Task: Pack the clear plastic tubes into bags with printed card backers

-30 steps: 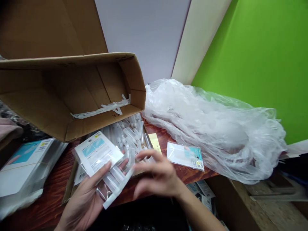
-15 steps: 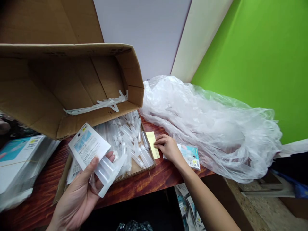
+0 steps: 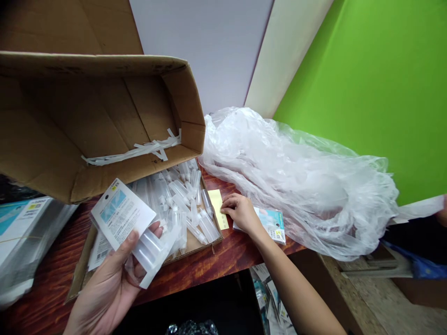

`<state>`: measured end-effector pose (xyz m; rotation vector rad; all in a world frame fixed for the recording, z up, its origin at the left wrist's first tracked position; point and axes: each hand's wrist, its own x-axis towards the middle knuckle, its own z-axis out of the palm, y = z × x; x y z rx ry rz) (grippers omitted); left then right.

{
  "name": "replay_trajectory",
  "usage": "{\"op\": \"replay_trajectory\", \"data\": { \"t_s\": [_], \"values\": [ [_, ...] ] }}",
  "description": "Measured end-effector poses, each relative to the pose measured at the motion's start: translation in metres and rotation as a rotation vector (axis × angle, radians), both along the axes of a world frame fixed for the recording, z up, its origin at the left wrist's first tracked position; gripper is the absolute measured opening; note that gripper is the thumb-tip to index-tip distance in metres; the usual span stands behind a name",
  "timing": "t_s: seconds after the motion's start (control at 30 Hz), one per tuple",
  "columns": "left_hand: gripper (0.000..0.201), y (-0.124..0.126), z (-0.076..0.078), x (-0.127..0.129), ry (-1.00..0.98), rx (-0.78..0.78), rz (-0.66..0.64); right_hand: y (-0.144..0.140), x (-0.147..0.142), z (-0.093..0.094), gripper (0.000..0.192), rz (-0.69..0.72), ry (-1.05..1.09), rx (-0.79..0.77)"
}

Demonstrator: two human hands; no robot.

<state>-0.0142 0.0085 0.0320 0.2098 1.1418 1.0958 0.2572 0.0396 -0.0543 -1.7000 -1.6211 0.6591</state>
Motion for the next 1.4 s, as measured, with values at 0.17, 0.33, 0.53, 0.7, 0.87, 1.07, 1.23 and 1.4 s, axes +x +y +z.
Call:
{"op": "replay_trajectory", "data": {
  "t_s": [0.17,0.33,0.53,0.7,0.87,1.07,1.23,1.4],
  "values": [
    [0.053,-0.0002,-0.0020,-0.0010,-0.010,-0.004,0.015,-0.0004,-0.0002,-0.0002,0.007,-0.009,0.001,-0.004],
    [0.053,-0.0013,-0.0052,-0.0019,-0.039,-0.005,0.007,0.0002,0.0015,-0.0010,0.006,0.006,0.018,-0.001],
    [0.049,-0.0011,-0.0045,-0.0023,-0.032,0.017,-0.003,0.0006,0.0028,-0.0031,0.008,-0.003,0.026,-0.034],
    [0.046,-0.0016,-0.0023,-0.0025,-0.035,0.011,-0.007,0.0007,0.0031,-0.0017,0.002,-0.010,0.041,-0.050],
    [0.049,-0.0022,-0.0006,-0.0007,-0.045,0.004,-0.003,0.0002,0.0030,0.0004,0.007,-0.011,0.036,-0.076],
    [0.050,-0.0014,0.0010,0.0006,-0.033,-0.015,0.021,0.0014,0.0056,-0.0011,0.005,0.005,0.042,-0.090],
    [0.047,-0.0015,-0.0037,-0.0027,-0.059,-0.004,0.004,0.0012,0.0048,-0.0011,0.007,0.006,0.040,-0.088],
    [0.044,-0.0015,-0.0045,-0.0018,-0.068,-0.001,0.000,0.0027,0.0020,-0.0010,0.006,0.008,0.054,-0.075]
  ]
}}
